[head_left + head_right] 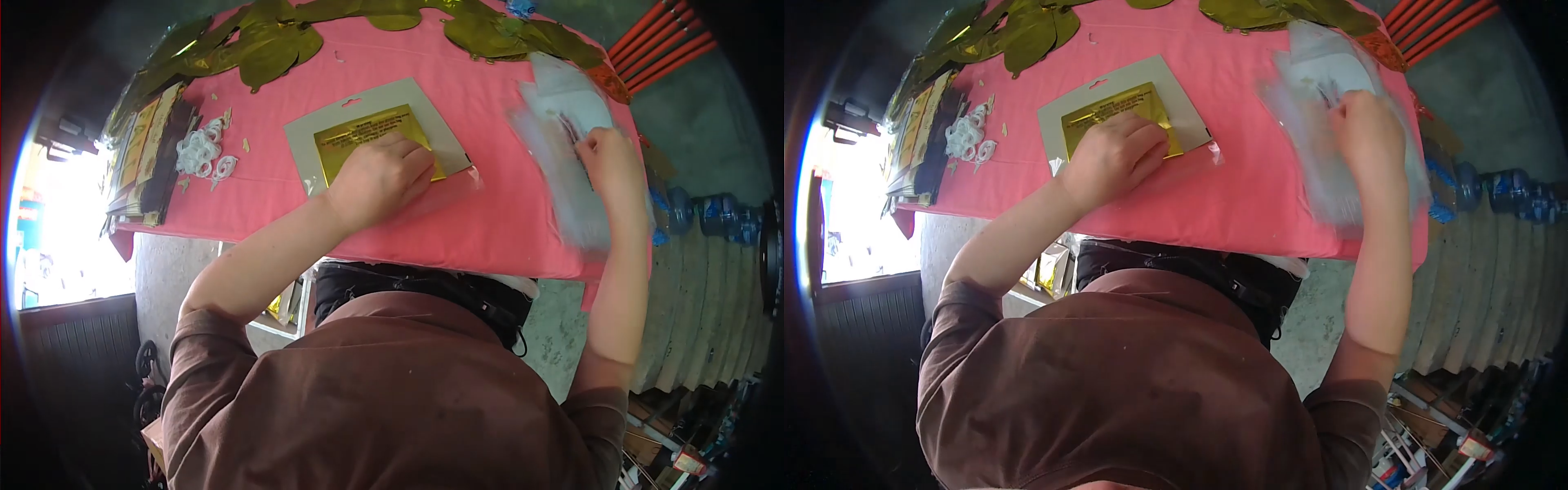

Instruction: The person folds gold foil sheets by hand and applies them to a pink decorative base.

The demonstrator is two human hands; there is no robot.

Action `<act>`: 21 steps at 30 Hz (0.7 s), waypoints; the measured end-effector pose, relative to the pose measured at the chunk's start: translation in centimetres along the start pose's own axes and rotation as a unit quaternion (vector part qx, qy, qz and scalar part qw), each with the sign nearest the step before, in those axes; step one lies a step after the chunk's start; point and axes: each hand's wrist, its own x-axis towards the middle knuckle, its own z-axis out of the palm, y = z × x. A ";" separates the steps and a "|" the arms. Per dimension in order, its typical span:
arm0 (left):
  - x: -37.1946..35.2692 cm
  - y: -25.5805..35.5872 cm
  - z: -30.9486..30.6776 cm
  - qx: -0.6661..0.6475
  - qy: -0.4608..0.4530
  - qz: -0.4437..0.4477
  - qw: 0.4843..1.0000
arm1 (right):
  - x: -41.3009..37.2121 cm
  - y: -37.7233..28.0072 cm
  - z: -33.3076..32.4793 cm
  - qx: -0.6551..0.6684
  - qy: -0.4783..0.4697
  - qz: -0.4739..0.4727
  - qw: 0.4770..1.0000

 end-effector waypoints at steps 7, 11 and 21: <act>0.0 -0.1 0.1 -0.001 0.014 -0.053 0.998 | -6.8 -6.6 0.5 0.325 -0.107 -0.218 0.914; 0.0 -0.2 0.2 -0.005 0.024 -0.050 0.998 | -6.5 -7.6 2.0 0.256 -0.036 -0.244 0.935; 0.0 -0.1 0.2 0.003 0.017 -0.046 0.999 | -5.4 -10.6 5.3 0.184 0.035 -0.240 0.953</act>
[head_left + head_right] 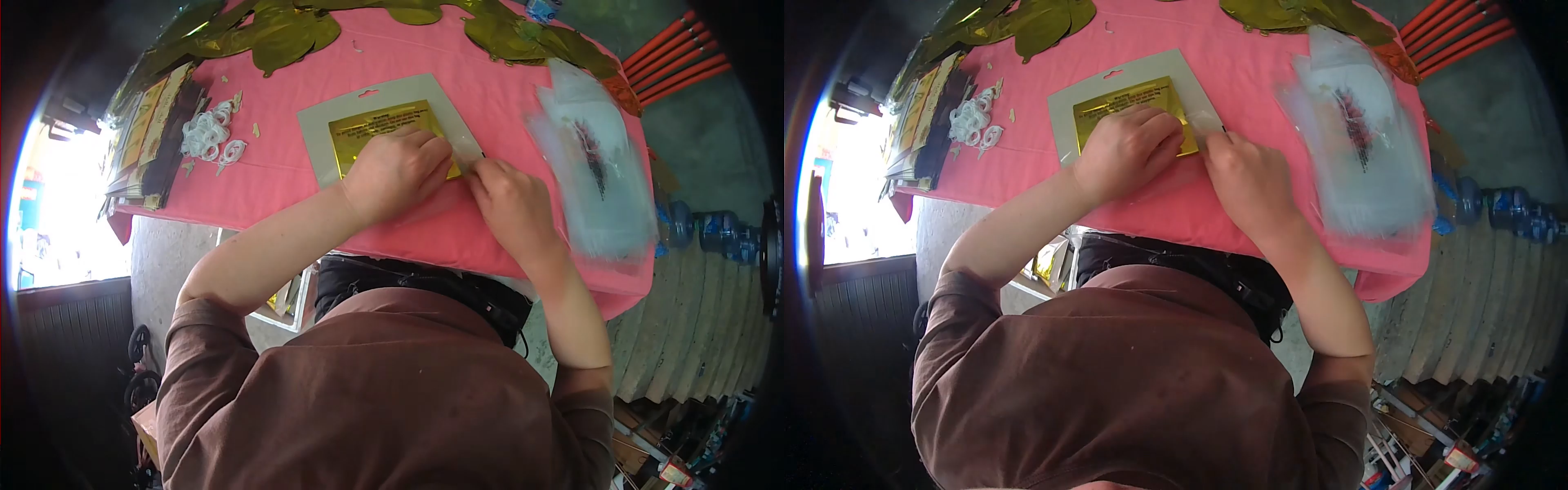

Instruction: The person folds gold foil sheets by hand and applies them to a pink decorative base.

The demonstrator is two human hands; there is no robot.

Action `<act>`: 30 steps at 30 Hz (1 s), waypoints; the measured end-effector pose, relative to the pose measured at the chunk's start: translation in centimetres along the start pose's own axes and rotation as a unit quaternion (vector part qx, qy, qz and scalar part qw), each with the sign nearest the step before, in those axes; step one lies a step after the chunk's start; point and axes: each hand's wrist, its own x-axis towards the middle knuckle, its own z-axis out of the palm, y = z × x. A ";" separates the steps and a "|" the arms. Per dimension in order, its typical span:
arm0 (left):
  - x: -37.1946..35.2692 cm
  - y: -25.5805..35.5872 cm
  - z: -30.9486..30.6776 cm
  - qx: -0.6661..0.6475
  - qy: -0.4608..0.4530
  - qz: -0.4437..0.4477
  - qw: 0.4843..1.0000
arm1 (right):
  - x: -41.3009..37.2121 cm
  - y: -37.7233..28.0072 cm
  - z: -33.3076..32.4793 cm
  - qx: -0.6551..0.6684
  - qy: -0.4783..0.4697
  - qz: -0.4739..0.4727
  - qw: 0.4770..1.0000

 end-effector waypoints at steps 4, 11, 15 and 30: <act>0.1 0.3 -0.4 -0.012 0.004 0.007 1.000 | -0.7 0.0 -1.5 0.093 -0.011 0.041 0.995; 0.1 0.1 -0.2 0.010 0.000 0.019 1.000 | -1.2 -0.1 -0.1 -0.005 -0.025 0.030 0.999; 0.1 0.1 0.0 0.012 0.003 0.019 1.000 | -1.0 -0.1 0.2 -0.023 -0.006 0.025 0.999; -0.3 0.2 0.0 0.030 -0.012 0.028 0.999 | -0.3 0.0 0.4 0.006 -0.008 0.047 0.999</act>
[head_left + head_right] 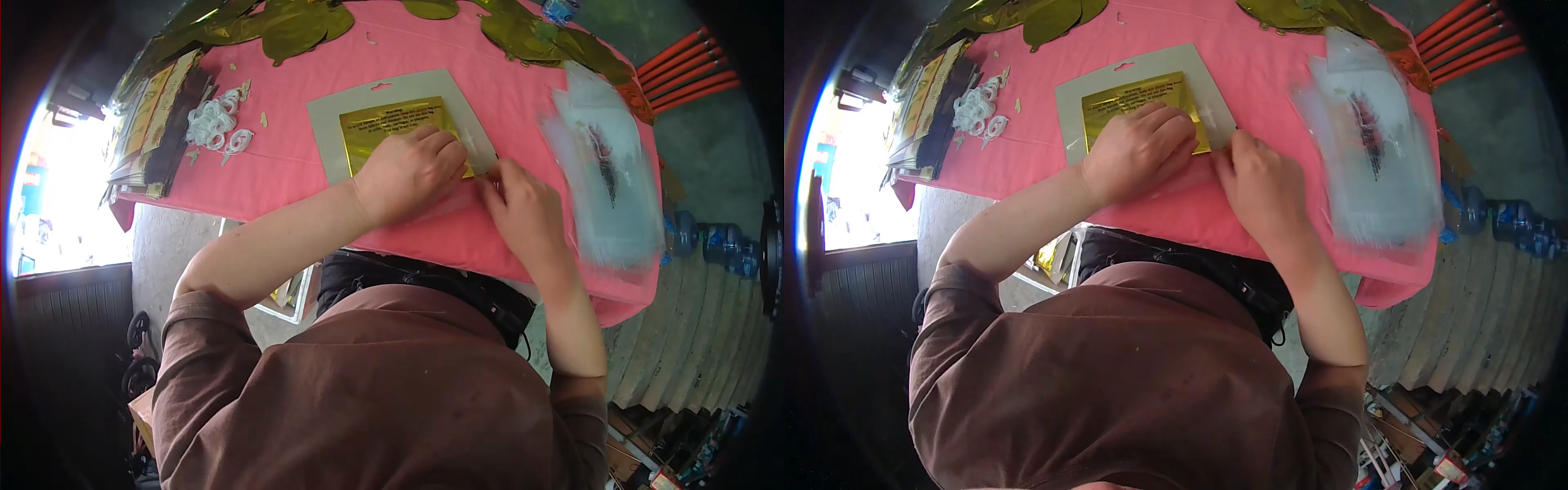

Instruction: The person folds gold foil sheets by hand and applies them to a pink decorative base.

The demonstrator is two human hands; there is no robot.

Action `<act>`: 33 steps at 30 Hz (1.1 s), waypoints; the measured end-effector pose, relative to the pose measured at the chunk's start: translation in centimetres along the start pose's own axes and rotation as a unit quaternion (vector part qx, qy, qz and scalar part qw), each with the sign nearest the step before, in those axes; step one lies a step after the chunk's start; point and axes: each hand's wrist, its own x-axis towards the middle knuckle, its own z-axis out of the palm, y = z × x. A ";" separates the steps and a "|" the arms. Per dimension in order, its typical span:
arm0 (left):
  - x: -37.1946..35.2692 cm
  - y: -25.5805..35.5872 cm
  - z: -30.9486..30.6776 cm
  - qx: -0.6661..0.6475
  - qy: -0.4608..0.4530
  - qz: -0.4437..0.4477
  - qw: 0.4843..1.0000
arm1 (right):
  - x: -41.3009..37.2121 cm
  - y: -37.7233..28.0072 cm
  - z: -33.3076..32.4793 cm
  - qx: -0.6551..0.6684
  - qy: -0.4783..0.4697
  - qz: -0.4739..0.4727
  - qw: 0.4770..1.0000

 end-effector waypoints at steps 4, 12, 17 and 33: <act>0.1 0.1 -0.2 -0.005 -0.002 0.006 1.000 | -0.4 0.9 -1.4 0.124 -0.028 -0.018 0.992; 0.1 0.2 -0.3 -0.039 -0.007 0.003 0.999 | -0.2 0.7 0.4 0.001 0.042 -0.080 0.996; 0.2 -0.8 -3.7 -0.205 -0.094 -0.087 0.970 | -0.4 1.2 0.1 0.031 0.061 -0.101 0.992; -5.5 -4.4 -5.8 -0.027 -0.118 -0.111 0.986 | -0.4 -4.6 1.4 0.063 0.021 -0.267 0.961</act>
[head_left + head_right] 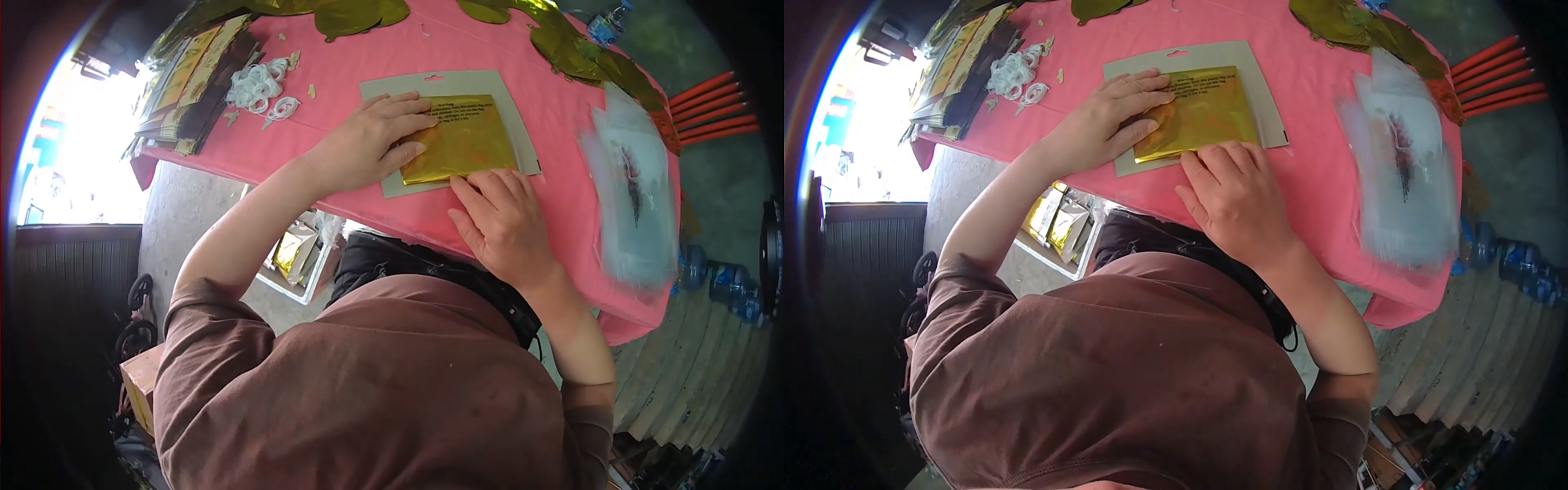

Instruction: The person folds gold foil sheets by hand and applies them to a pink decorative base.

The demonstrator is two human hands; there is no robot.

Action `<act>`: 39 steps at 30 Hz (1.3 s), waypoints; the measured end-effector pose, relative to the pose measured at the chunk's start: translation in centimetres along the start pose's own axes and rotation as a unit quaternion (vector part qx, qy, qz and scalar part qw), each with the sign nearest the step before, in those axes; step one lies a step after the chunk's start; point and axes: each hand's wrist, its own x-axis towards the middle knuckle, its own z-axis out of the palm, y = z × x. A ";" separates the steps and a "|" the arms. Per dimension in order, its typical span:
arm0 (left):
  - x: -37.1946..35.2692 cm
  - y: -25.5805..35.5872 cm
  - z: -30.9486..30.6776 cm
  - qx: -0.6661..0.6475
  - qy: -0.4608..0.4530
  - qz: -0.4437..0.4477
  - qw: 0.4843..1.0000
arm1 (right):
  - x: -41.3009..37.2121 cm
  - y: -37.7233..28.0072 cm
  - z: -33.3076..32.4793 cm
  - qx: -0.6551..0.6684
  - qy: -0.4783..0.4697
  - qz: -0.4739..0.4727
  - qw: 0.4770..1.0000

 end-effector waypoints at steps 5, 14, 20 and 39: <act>-0.1 0.1 0.1 0.007 -0.005 -0.002 1.000 | 0.5 -0.8 0.2 -0.026 0.012 -0.013 1.000; -0.1 0.0 -0.1 -0.018 0.005 0.004 1.000 | 0.3 -0.5 0.8 0.011 -0.135 0.043 0.990; -0.2 -0.3 0.3 -0.035 0.030 0.002 0.999 | 0.2 0.0 0.3 0.014 -0.155 0.029 0.987; -0.2 1.1 0.2 -0.022 -0.047 0.038 0.998 | -1.1 -0.1 0.0 0.031 -0.017 -0.018 0.999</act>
